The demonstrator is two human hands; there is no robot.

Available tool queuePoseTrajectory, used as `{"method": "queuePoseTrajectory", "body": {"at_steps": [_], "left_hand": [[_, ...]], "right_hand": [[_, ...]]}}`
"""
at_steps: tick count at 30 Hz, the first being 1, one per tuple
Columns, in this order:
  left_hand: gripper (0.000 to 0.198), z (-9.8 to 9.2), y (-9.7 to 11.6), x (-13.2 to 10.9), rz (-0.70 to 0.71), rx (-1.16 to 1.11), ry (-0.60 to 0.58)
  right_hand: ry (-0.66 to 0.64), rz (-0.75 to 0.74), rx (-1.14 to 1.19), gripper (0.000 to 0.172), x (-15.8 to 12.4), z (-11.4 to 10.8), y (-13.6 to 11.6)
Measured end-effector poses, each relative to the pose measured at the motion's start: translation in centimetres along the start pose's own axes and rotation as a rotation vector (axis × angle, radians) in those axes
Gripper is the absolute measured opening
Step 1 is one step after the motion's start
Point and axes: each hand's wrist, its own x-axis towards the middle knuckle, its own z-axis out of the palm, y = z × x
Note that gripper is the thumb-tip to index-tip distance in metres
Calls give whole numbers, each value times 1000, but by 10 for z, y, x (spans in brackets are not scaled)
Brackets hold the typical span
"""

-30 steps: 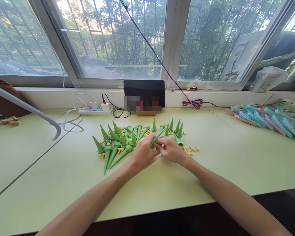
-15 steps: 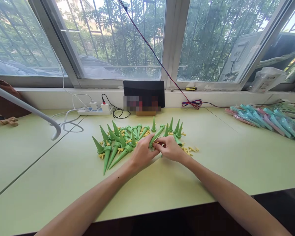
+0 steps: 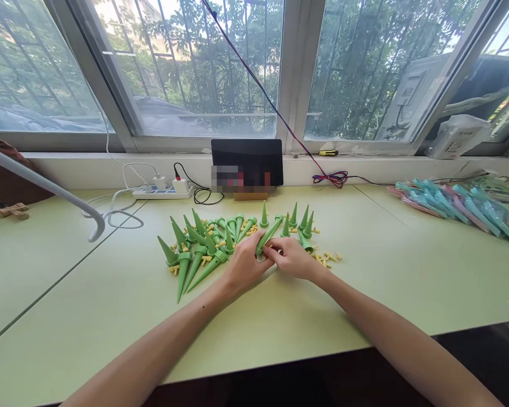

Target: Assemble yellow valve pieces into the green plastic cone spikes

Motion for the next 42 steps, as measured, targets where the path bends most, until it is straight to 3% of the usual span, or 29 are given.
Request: {"method": "queuePoseTrajectory", "body": {"at_steps": [17,42], "left_hand": [[35,-1,0,1,18,-6,-13],[29,0,-1,1,14,15,-45]], "right_hand": [[27,-68,-90,31,-1,1,-2],[10,-52,-181,32,-3,3,0]]}}
